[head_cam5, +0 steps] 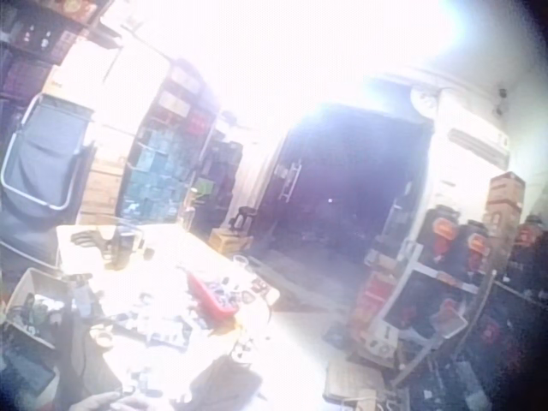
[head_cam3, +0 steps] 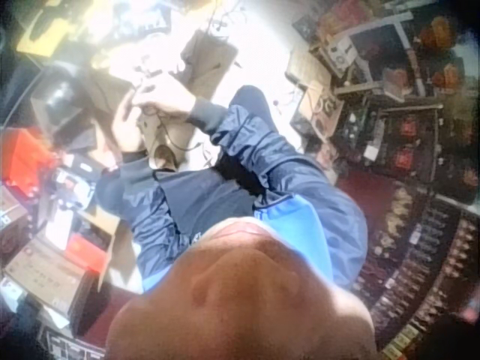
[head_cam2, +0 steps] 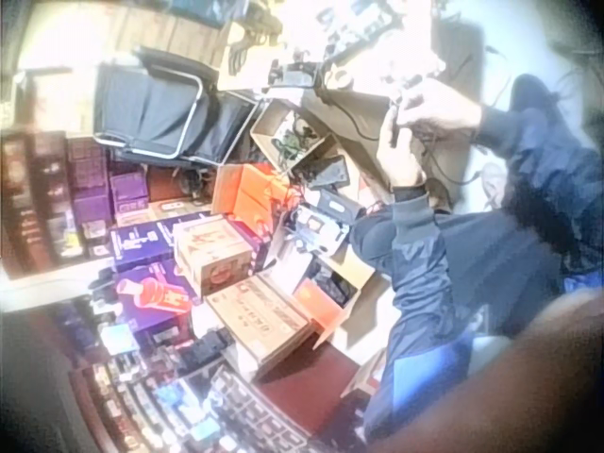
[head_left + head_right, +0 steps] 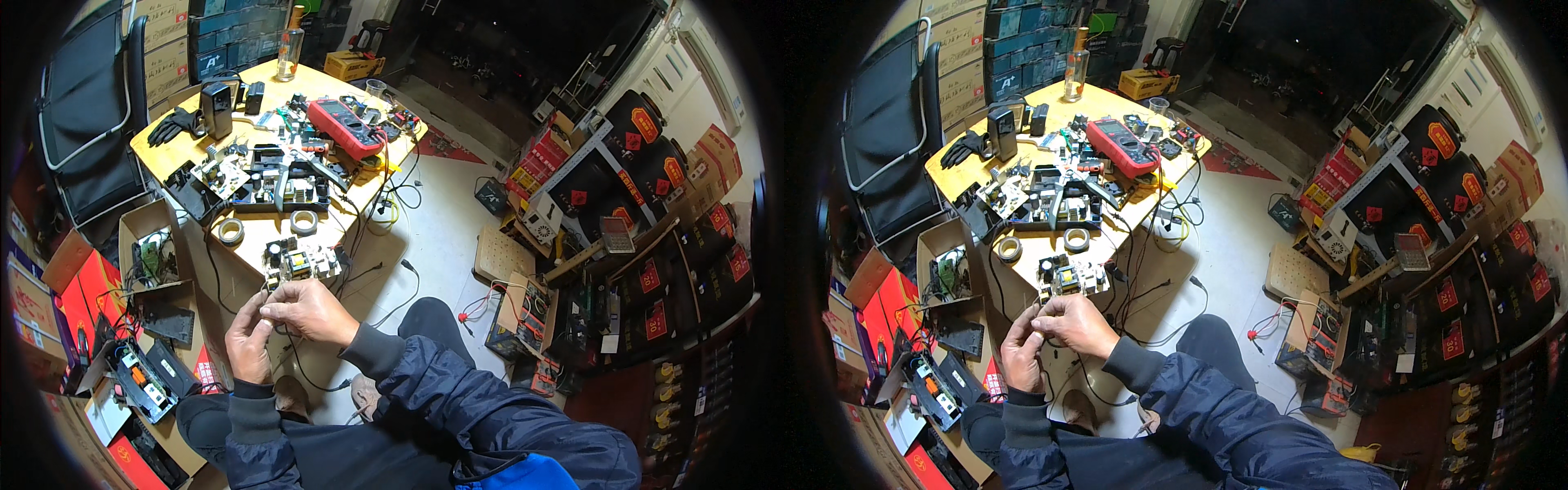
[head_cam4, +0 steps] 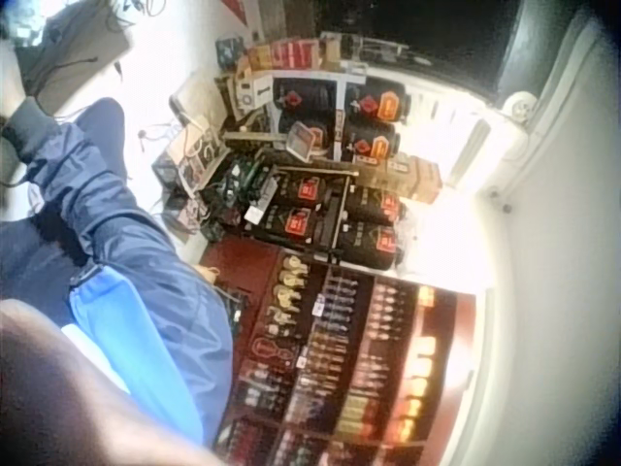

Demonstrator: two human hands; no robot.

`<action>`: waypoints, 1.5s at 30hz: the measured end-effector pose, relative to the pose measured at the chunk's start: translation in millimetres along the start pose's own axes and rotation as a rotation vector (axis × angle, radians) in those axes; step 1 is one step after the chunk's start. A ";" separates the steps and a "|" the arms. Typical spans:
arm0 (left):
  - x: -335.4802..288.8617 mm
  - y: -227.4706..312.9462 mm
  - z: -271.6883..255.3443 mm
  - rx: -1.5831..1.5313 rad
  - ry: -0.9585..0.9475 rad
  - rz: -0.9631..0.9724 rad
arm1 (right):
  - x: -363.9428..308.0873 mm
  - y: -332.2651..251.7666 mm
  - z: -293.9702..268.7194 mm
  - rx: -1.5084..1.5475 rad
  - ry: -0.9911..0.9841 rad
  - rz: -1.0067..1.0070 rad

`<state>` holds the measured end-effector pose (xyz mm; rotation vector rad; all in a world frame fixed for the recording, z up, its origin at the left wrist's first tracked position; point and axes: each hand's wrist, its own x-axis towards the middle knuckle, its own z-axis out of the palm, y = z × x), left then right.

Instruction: The person sits on the floor and works on small electronic components, stripping wires and connecting them to a circuit board. They handle a black plastic housing and place it into a cardboard box with other parts.

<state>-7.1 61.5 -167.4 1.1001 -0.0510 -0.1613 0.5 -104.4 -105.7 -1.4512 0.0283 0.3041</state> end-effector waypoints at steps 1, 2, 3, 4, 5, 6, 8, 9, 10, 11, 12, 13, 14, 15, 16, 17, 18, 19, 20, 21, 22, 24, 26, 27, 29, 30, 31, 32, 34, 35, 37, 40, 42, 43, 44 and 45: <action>-0.4 0.3 0.2 0.033 -0.007 0.019 | -0.3 0.3 0.9 -0.045 0.019 -0.029; -0.5 0.9 0.5 0.056 -0.015 0.034 | -0.3 0.3 1.8 -0.082 0.041 -0.038; -0.6 1.4 0.9 0.065 -0.020 0.044 | -0.9 0.2 2.5 -0.110 0.065 -0.028; -1.0 1.8 1.4 0.082 -0.029 0.054 | -1.2 0.0 3.8 -0.186 0.093 -0.091; -1.5 2.0 1.9 0.086 -0.036 0.058 | -1.5 -0.4 5.2 -0.254 0.123 -0.133; -2.0 2.2 2.3 0.063 -0.063 0.075 | -2.3 -0.6 6.7 -0.308 0.152 -0.149; -2.7 2.4 2.6 0.075 -0.048 0.040 | -4.2 -0.7 8.1 -0.417 0.200 -0.133; -3.0 2.5 2.5 0.037 -0.065 0.045 | -5.1 -0.3 8.7 -0.436 0.216 -0.129; -3.3 2.6 2.5 0.072 -0.045 0.027 | -5.1 0.3 9.7 -0.500 0.238 -0.137; -3.5 3.0 2.3 0.078 -0.042 0.024 | -5.1 1.3 10.7 -0.533 0.255 -0.164; -3.4 3.5 2.4 0.083 -0.039 0.021 | -4.5 2.3 11.3 -0.546 0.267 -0.178; -3.4 4.4 2.5 0.081 -0.039 0.009 | -3.7 3.5 12.1 -0.590 0.283 -0.231; -3.2 5.6 2.7 0.079 -0.039 -0.001 | -2.8 4.7 13.1 -0.613 0.294 -0.271; -2.7 6.8 3.2 0.076 -0.039 -0.012 | -2.1 5.8 13.6 -0.629 0.305 -0.282; -2.2 7.8 4.0 0.065 -0.043 -0.001 | -1.9 7.0 14.3 -0.638 0.310 -0.326; -1.4 8.2 4.9 0.054 -0.046 0.009 | -1.3 7.9 14.3 -0.640 0.313 -0.340; -0.8 8.4 6.0 0.046 -0.029 -0.016 | -1.0 8.9 14.8 -0.626 0.303 -0.298; -0.9 9.0 5.1 0.093 -0.031 -0.003 | -1.5 9.6 14.5 -0.673 0.328 -0.387; -0.2 7.6 6.3 0.055 -0.046 -0.008 | -1.4 9.5 12.7 -0.668 0.339 -0.427; -1.5 6.7 5.8 0.003 -0.041 -0.015 | -2.4 10.6 13.4 -0.629 0.344 -0.480; -2.4 5.3 6.0 0.003 -0.032 -0.021 | -3.9 10.5 14.3 -0.583 0.328 -0.406; -2.5 2.7 4.8 0.016 -0.013 -0.029 | -4.1 9.8 14.4 -0.536 0.316 -0.324; -2.7 0.6 3.8 0.022 -0.002 -0.054 | -3.8 9.1 15.4 -0.541 0.322 -0.319; -2.3 -0.5 3.9 -0.018 -0.014 -0.052 | -3.6 8.9 16.3 -0.533 0.331 -0.349; -2.0 -1.0 3.5 0.033 -0.056 -0.072 | -4.2 8.1 17.4 -0.468 0.310 -0.275; -2.5 -1.2 4.4 0.026 -0.034 -0.107 | -4.5 7.6 19.0 -0.421 0.284 -0.268; -2.0 -0.8 4.5 -0.010 -0.035 -0.129 | -4.6 6.0 19.6 -0.383 0.280 -0.215; -0.6 0.0 4.5 0.031 -0.017 -0.137 | -6.6 3.7 19.2 -0.377 0.265 -0.225; -0.9 1.9 4.8 -0.056 -0.006 -0.145 | -14.0 -1.9 18.0 -0.255 0.262 -0.236; -1.4 2.8 5.2 -0.107 0.024 -0.185 | -21.8 -6.8 13.8 -0.204 0.275 -0.218; -2.8 4.2 6.1 -0.119 0.027 -0.172 | -33.3 -14.7 5.0 -0.044 0.332 -0.205; -1.9 6.2 7.0 -0.132 -0.016 -0.155 | -50.1 -19.5 -12.6 -0.085 0.394 -0.172; -2.9 6.8 7.7 -0.148 -0.019 -0.164 | -60.0 -13.0 -20.7 -0.071 0.392 -0.136; -3.2 6.7 8.3 -0.156 -0.011 -0.166 | -62.7 -6.1 -21.4 -0.051 0.391 -0.113; -3.3 6.5 8.4 -0.134 -0.024 -0.169 | -65.0 1.8 -20.9 -0.031 0.390 -0.091; -2.8 5.3 9.6 -0.054 -0.007 -0.156 | -66.7 9.7 -20.2 -0.015 0.395 -0.055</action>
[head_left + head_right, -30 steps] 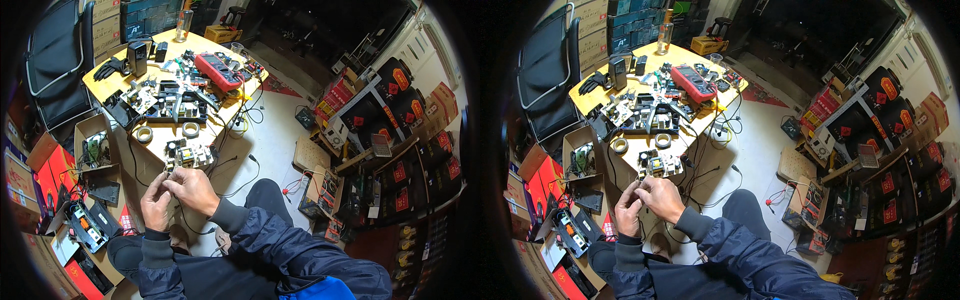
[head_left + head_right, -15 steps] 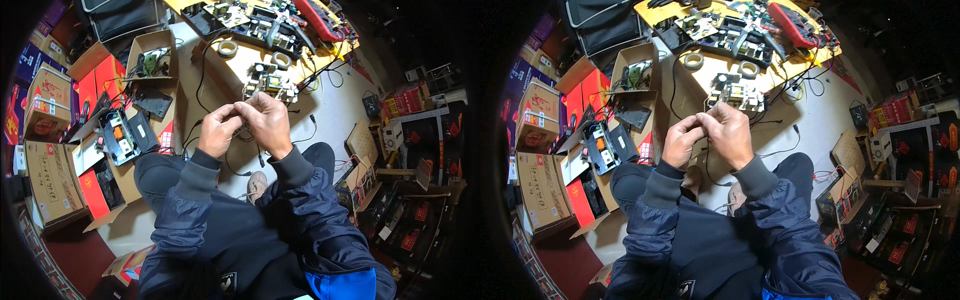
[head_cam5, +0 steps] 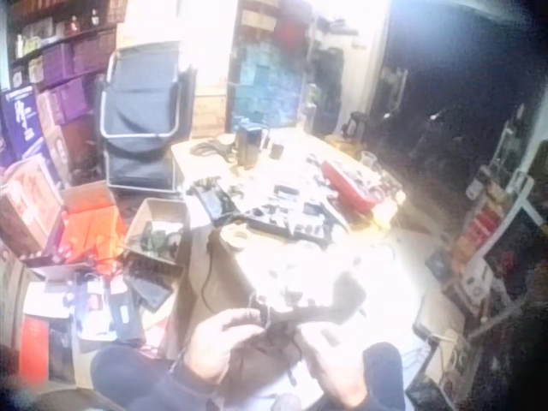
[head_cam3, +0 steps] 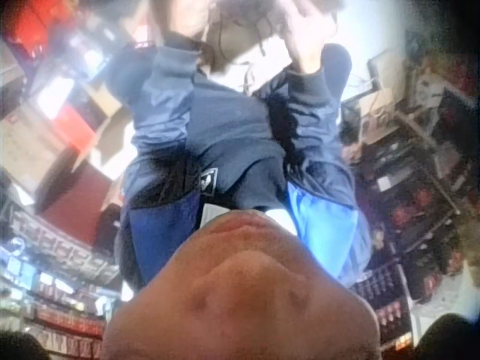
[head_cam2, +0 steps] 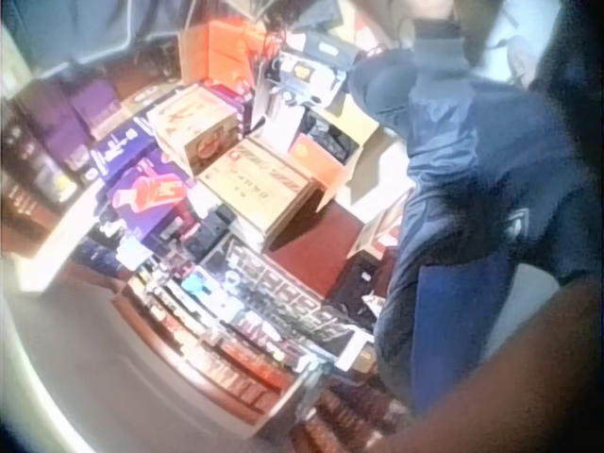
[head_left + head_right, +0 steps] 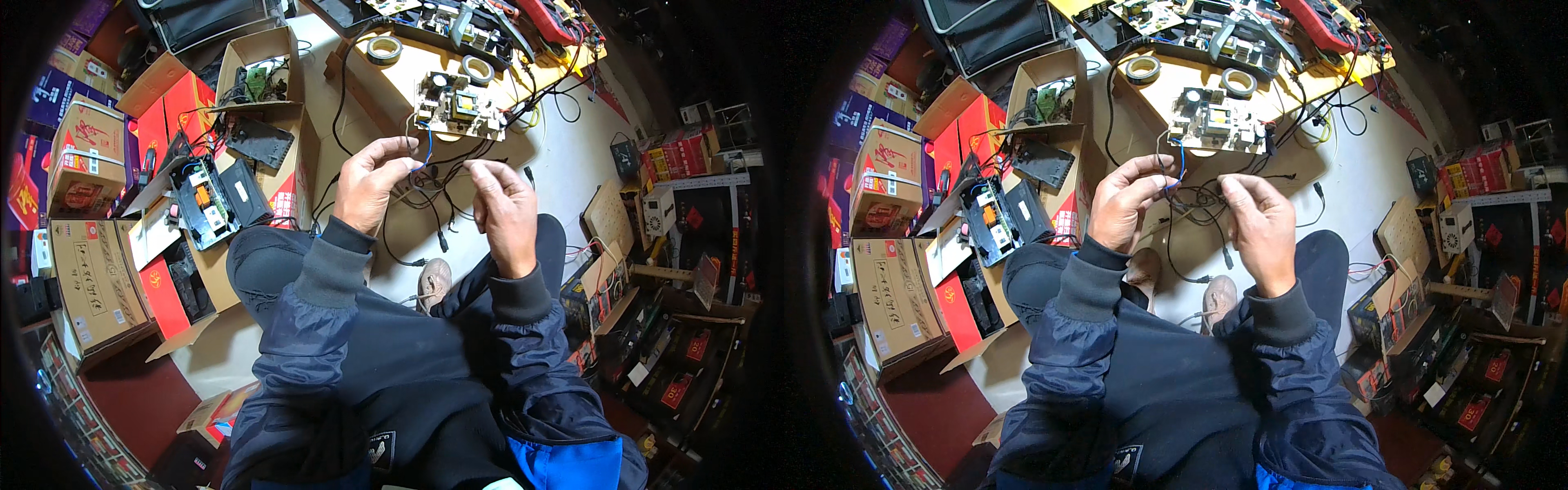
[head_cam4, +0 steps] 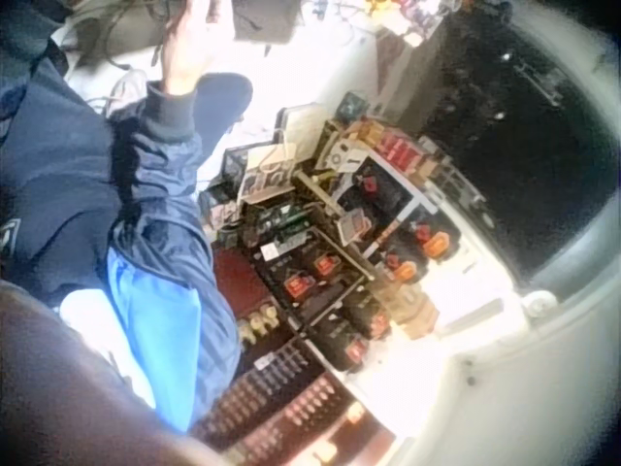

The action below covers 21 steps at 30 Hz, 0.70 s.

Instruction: The person sits on the floor and works on small electronic components, stripping wires and connecting them to a circuit board. They handle a black plastic housing and place it into a cardboard box with other parts.

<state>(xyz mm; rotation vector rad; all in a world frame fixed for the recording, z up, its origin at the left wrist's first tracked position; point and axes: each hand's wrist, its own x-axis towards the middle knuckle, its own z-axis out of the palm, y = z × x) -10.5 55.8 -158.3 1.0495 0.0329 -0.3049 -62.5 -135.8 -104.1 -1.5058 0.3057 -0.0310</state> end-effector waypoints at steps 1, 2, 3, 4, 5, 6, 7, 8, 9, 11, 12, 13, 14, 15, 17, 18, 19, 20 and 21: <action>1.0 -1.7 1.5 0.067 0.020 0.026 | -1.7 7.6 0.9 0.002 -0.002 0.011; 1.5 -3.1 2.1 0.131 0.029 0.055 | -3.4 12.6 -0.7 0.002 -0.030 0.035; 1.8 -3.8 1.7 0.168 0.019 0.063 | -4.4 18.3 0.5 0.019 -0.025 0.057; 2.3 -4.9 1.9 0.158 0.027 0.063 | -4.8 23.4 2.4 0.035 -0.019 0.077; 2.8 -5.9 1.9 0.146 0.034 0.063 | -4.4 26.8 3.1 0.008 -0.021 0.093; 3.3 -6.6 2.0 0.131 0.046 0.055 | -4.8 29.3 3.5 0.036 -0.039 0.091; 3.5 -6.9 1.9 0.135 0.048 0.058 | -3.7 31.8 5.3 0.036 -0.047 0.080; 3.0 -6.9 2.1 0.135 0.057 0.050 | -2.9 34.1 7.4 0.037 -0.052 0.067; 2.4 -6.6 2.4 0.136 0.064 0.042 | -2.6 35.4 8.7 0.048 -0.060 0.061; 1.3 -4.8 3.6 0.113 0.079 0.054 | -0.4 35.9 10.6 0.028 -0.074 0.081; 1.6 -3.5 4.4 0.095 0.085 0.063 | -0.3 34.8 10.6 0.024 -0.093 0.071; 1.0 -2.0 4.8 0.113 0.104 0.067 | -1.4 32.8 10.6 0.004 -0.086 0.071; 0.7 -0.7 5.6 0.109 0.123 0.070 | -1.6 28.8 8.9 -0.014 -0.074 0.132; 0.3 0.6 5.9 0.165 0.133 0.127 | -3.6 23.5 6.7 -0.017 -0.058 0.051; -0.5 3.4 5.0 0.207 0.156 0.222 | -4.9 8.1 -1.1 -0.003 0.023 0.011; -0.1 3.7 5.0 0.160 0.193 0.236 | -2.5 -2.7 -8.7 0.045 0.032 -0.095; 0.0 4.4 4.2 0.147 0.227 0.271 | 4.7 -14.9 -17.3 -0.027 0.067 -0.190; 0.1 4.8 3.6 0.136 0.269 0.294 | 16.0 -27.2 -25.0 -0.100 0.101 -0.278; 0.4 5.3 2.7 0.119 0.311 0.298 | 30.3 -38.0 -30.2 -0.188 0.122 -0.341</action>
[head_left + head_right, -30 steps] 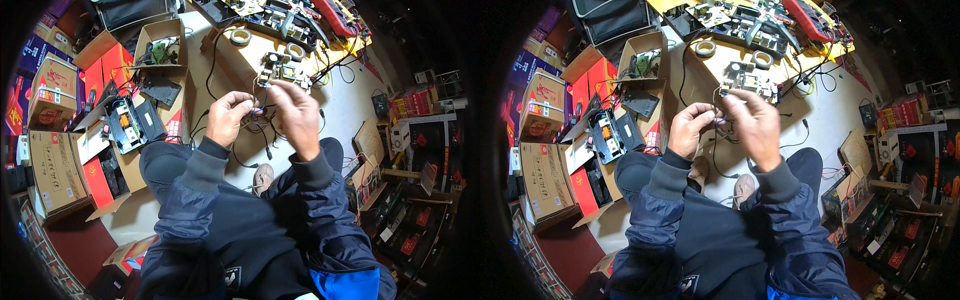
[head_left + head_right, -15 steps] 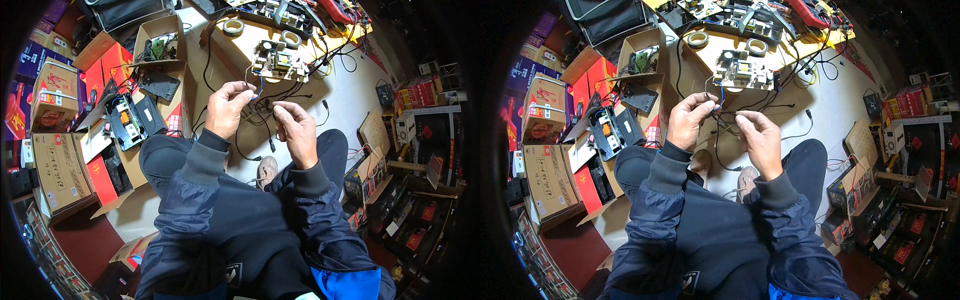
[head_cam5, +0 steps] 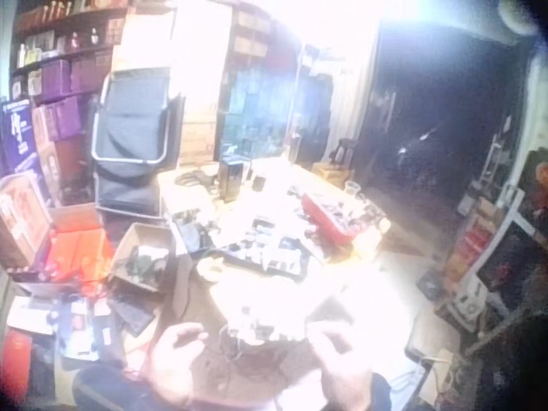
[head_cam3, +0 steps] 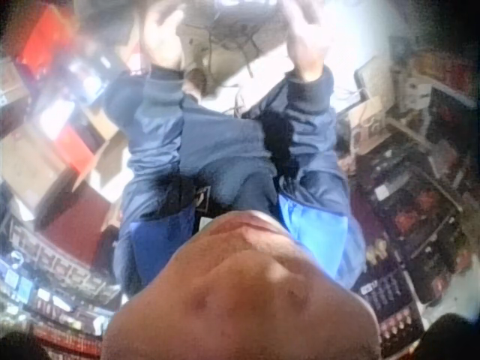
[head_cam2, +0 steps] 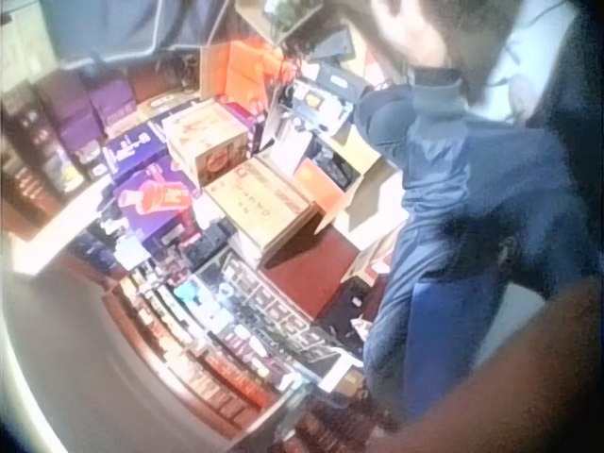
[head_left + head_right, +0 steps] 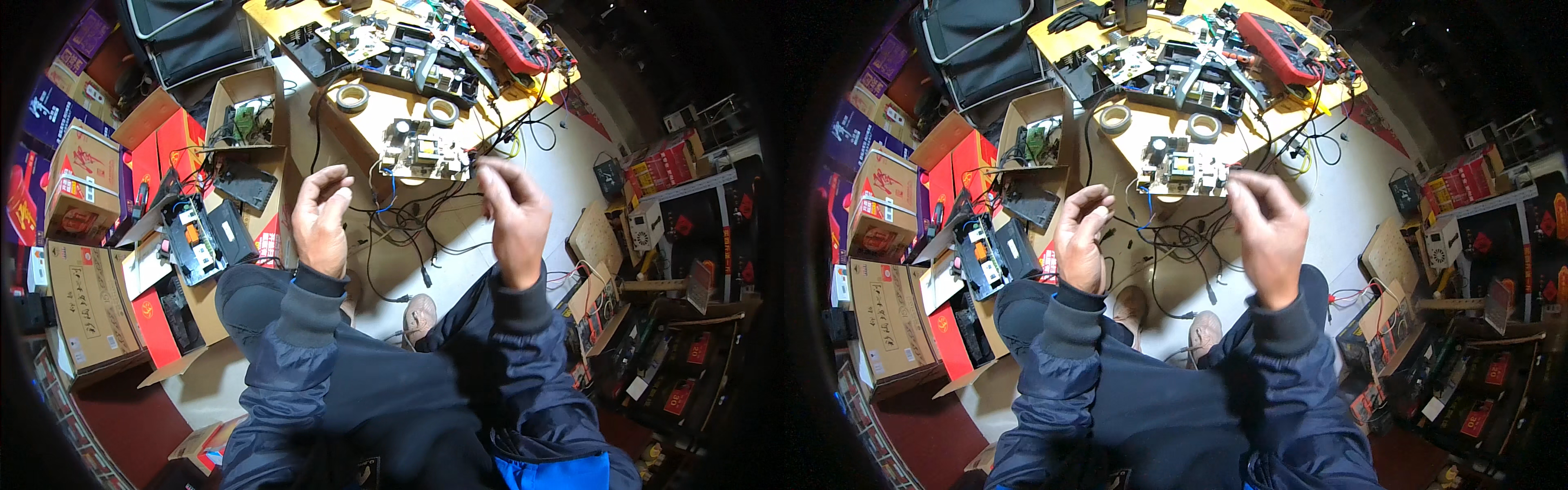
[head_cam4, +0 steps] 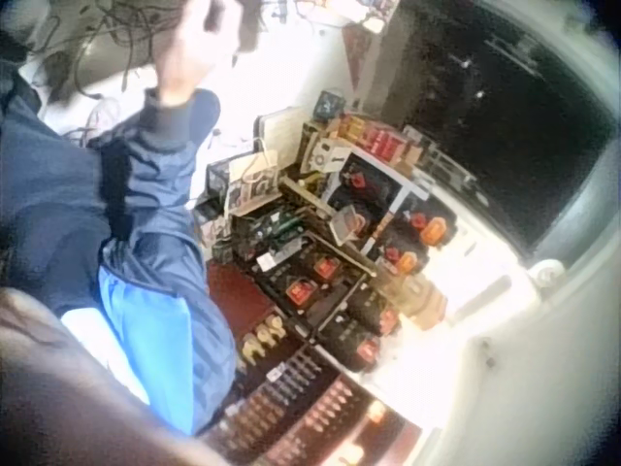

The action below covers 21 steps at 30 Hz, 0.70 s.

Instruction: The person sits on the floor and works on small electronic components, stripping wires and connecting them to a circuit board. They handle a black plastic housing and place it into a cardboard box with other parts.

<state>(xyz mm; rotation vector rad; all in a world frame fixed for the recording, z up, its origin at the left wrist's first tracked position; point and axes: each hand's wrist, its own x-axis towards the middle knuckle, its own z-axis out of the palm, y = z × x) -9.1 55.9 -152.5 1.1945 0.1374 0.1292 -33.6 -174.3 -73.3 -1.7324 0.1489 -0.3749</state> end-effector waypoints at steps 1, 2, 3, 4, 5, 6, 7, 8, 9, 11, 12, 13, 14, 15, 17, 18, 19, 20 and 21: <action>0.1 -0.3 0.1 -0.003 0.024 0.036 | 19.2 -3.0 -3.2 -0.079 -0.005 -0.102; 0.8 -0.5 0.5 -0.009 0.029 0.049 | 40.2 -4.9 -4.6 -0.204 -0.054 -0.282; 1.0 -0.6 1.0 -0.008 0.040 0.056 | 60.9 -5.3 -3.5 -0.350 -0.088 -0.298; 0.9 -0.8 1.9 -0.015 0.041 0.045 | 80.2 -5.1 -1.1 -0.509 -0.175 -0.372; 1.1 -0.9 3.1 -0.021 0.040 0.037 | 96.3 -4.3 2.5 -0.669 -0.262 -0.445; 1.3 -0.8 3.8 -0.029 0.037 0.036 | 106.9 -2.8 6.2 -0.745 -0.343 -0.452; 1.9 -0.6 4.4 -0.032 0.043 0.026 | 116.2 -0.9 10.4 -0.821 -0.427 -0.458; 2.3 -0.6 4.7 -0.035 0.044 0.020 | 124.1 1.2 15.4 -0.853 -0.481 -0.465; 3.2 -0.4 4.5 -0.040 0.045 0.015 | 129.7 2.4 18.1 -0.879 -0.503 -0.443; 3.7 -1.0 3.3 -0.072 0.053 -0.001 | 136.8 4.5 22.3 -0.928 -0.549 -0.391; 4.1 -1.5 2.2 -0.073 0.050 -0.003 | 138.2 4.7 21.2 -0.944 -0.558 -0.452; 4.6 -2.2 0.9 -0.074 0.047 -0.005 | 139.2 4.8 19.7 -0.897 -0.524 -0.428; 4.7 -2.9 -0.6 -0.072 0.044 -0.005 | 139.6 4.4 17.3 -0.849 -0.487 -0.399; 4.5 -3.7 -1.4 -0.070 0.042 -0.006 | 139.0 3.7 14.5 -0.790 -0.450 -0.385; 4.2 -3.8 -2.1 -0.064 0.043 -0.005 | 139.5 -0.5 10.3 -0.438 -0.454 -0.159; 4.2 -2.7 -1.4 -0.062 0.045 -0.002 | 138.7 -4.7 6.5 -0.252 -0.459 -0.006; 4.2 -0.8 0.3 -0.066 0.044 0.006 | 137.8 -10.7 1.9 -0.064 -0.452 0.151; 3.9 2.3 2.3 -0.050 0.054 0.012 | 130.9 -13.8 -0.8 0.069 -0.374 0.221; 2.7 6.9 4.6 -0.026 0.071 -0.005 | 120.3 -18.7 -7.9 0.135 -0.360 0.193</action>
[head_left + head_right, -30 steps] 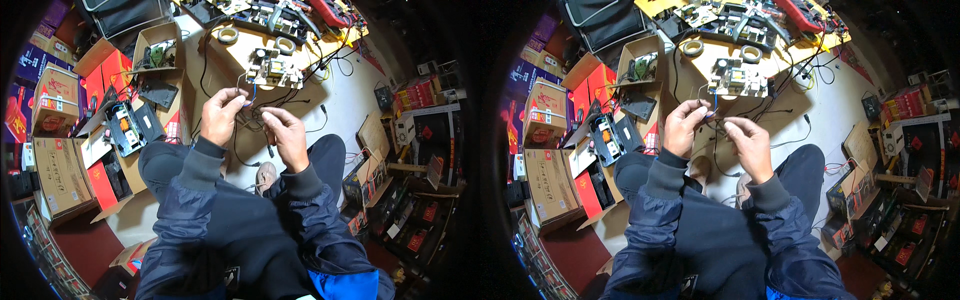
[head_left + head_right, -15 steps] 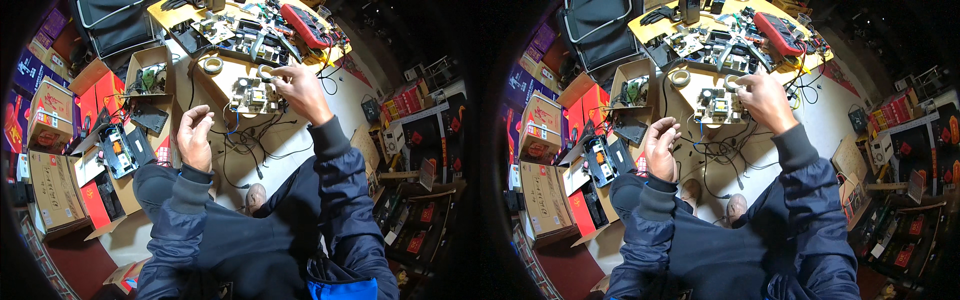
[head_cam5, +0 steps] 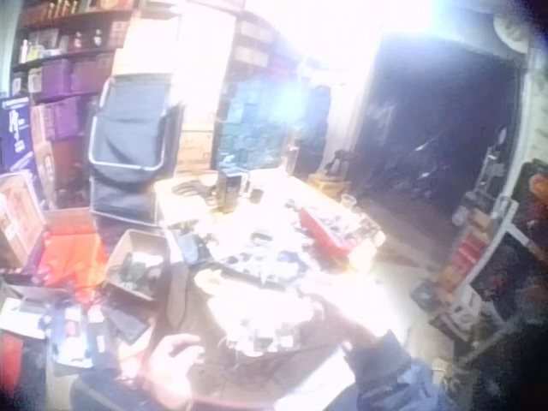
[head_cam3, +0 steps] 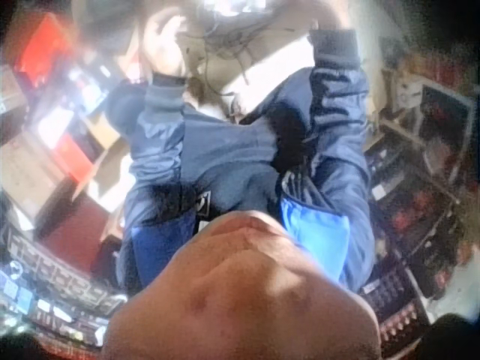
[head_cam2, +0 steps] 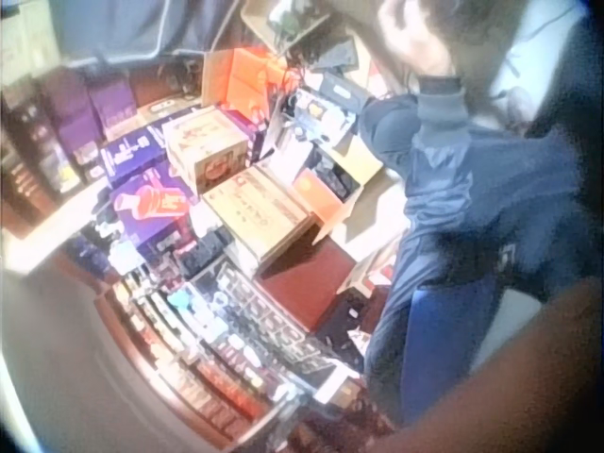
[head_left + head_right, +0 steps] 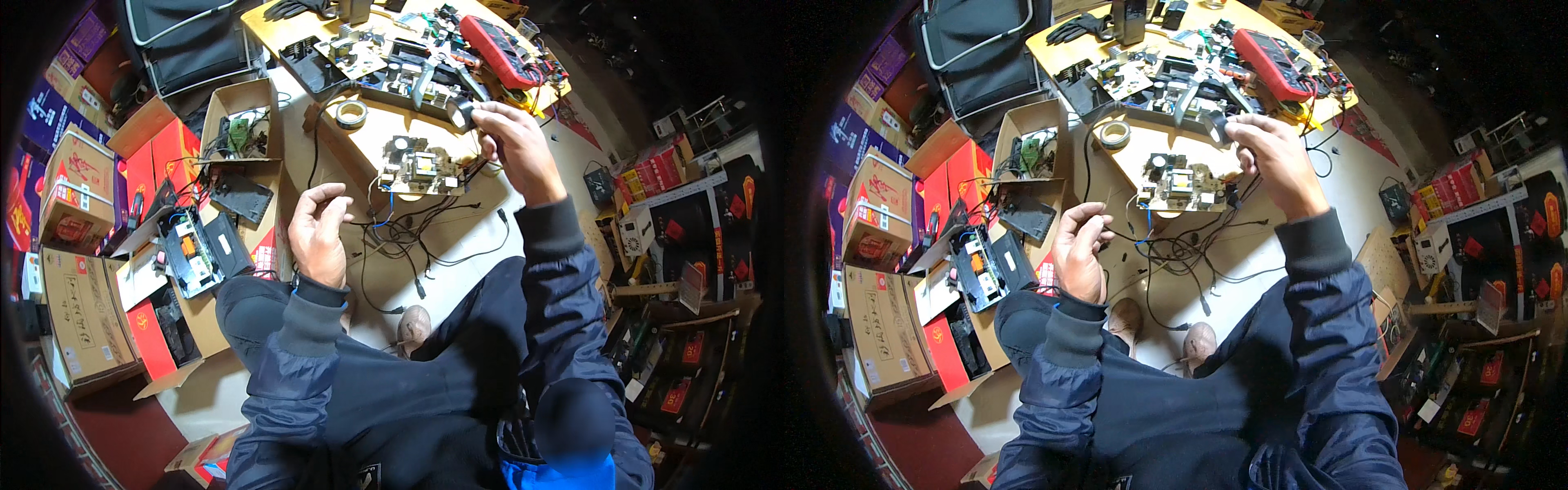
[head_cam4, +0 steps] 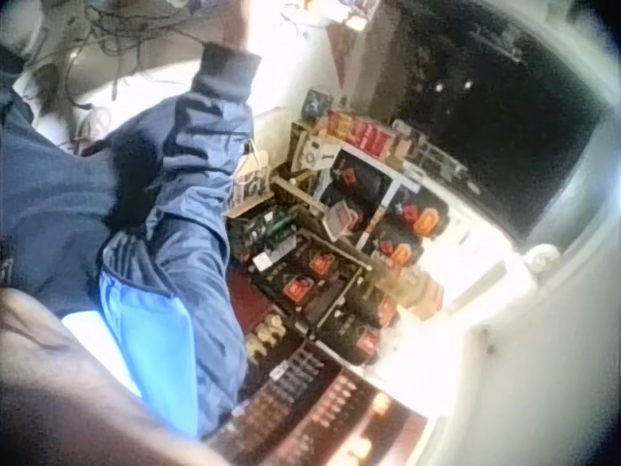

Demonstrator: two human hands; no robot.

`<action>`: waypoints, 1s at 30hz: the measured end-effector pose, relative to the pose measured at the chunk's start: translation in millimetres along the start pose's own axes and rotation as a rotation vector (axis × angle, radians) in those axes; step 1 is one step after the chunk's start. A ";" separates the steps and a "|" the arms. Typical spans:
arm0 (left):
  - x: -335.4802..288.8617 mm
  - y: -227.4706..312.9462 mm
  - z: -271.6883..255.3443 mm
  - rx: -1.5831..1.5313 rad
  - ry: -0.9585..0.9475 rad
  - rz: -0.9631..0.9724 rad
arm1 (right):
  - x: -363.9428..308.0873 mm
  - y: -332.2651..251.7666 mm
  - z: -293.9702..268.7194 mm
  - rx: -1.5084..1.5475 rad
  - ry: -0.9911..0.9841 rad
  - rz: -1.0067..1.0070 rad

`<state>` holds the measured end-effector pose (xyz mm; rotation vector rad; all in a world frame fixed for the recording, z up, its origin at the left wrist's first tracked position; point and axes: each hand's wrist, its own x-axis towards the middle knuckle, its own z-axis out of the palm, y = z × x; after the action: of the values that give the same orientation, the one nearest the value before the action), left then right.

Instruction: The person sits on the floor and works on small electronic components, stripping wires and connecting them to a circuit board. They handle a black plastic housing and place it into a cardboard box with other parts.

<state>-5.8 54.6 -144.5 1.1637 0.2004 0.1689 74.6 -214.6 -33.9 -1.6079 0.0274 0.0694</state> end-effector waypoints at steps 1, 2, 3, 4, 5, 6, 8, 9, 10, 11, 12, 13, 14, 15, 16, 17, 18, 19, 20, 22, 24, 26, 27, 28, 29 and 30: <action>-2.3 5.7 1.9 -0.006 -0.023 -0.013 | -16.7 -3.4 -2.8 0.079 0.002 -0.032; -6.7 11.8 4.1 -0.030 -0.101 0.009 | -34.9 -5.8 -4.6 0.159 0.020 -0.044; -13.4 18.4 5.6 -0.033 -0.231 0.040 | -52.5 -6.6 -5.4 0.218 -0.005 -0.034; -21.2 24.7 6.7 -0.021 -0.335 0.019 | -75.2 -5.0 -5.1 0.264 -0.009 -0.048; -31.1 27.5 11.4 0.013 -0.412 0.014 | -95.5 -0.5 -2.8 0.272 -0.006 -0.042; -41.9 30.6 12.8 -0.020 -0.506 -0.114 | -114.8 5.3 -0.1 0.297 -0.024 -0.039; -61.9 27.8 22.0 -0.039 -0.616 -0.207 | -143.5 19.7 8.2 0.357 -0.075 -0.010; -68.1 24.8 25.7 -0.085 -0.653 -0.306 | -155.1 26.7 12.2 0.242 -0.060 -0.012; -72.0 20.4 29.2 -0.163 -0.699 -0.370 | -166.6 33.1 16.5 0.160 -0.041 0.005; -75.3 14.9 34.2 -0.231 -0.734 -0.414 | -174.4 38.9 19.6 0.099 -0.050 0.033; -76.4 11.3 35.2 -0.224 -0.769 -0.455 | -181.6 44.5 22.8 0.040 -0.061 0.064; -77.5 7.6 36.9 -0.203 -0.760 -0.453 | -185.8 51.0 27.4 0.032 -0.072 0.038; -77.1 4.6 38.1 -0.158 -0.746 -0.466 | -188.3 55.7 30.3 -0.052 -0.053 -0.024; -76.3 3.2 37.0 -0.151 -0.739 -0.480 | -188.9 59.7 31.6 -0.100 -0.044 -0.029; -77.1 1.6 36.9 -0.140 -0.747 -0.434 | -190.1 61.9 31.6 -0.147 -0.022 -0.026; -78.1 -0.1 37.3 -0.121 -0.748 -0.394 | -192.8 62.2 30.4 -0.100 -0.010 -0.001; -78.9 -1.9 38.1 -0.103 -0.747 -0.354 | -195.3 62.1 29.4 -0.050 0.013 0.034; -78.0 -3.4 37.9 -0.092 -0.762 -0.357 | -197.6 62.1 28.9 0.001 0.029 0.066; -78.3 -5.2 38.6 -0.077 -0.780 -0.333 | -198.2 62.5 28.7 0.011 0.040 0.079; -78.8 -8.3 39.4 -0.043 -0.816 -0.286 | -197.8 64.4 29.2 0.036 0.050 0.094; -79.1 -10.4 39.8 -0.001 -0.847 -0.233 | -198.1 70.2 34.5 0.057 0.076 0.089; -80.1 -11.4 40.0 -0.016 -0.844 -0.253 | -196.8 78.3 39.6 0.063 0.089 0.003; -80.3 -11.5 40.0 -0.075 -0.797 -0.312 | -197.0 81.3 39.6 0.043 0.100 -0.010; -80.6 -11.6 40.3 -0.135 -0.752 -0.366 | -197.2 84.2 39.5 0.019 0.102 -0.039; -78.9 -11.2 39.6 -0.152 -0.765 -0.359 | -196.9 86.4 38.6 -0.006 0.103 -0.070; -77.4 -11.1 39.7 -0.122 -0.753 -0.413 | -197.4 87.9 37.8 -0.033 0.105 -0.100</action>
<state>-70.9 -3.3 -134.2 0.9718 -0.2354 -0.6097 -128.7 -185.2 -110.7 -1.6419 0.0267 -0.0924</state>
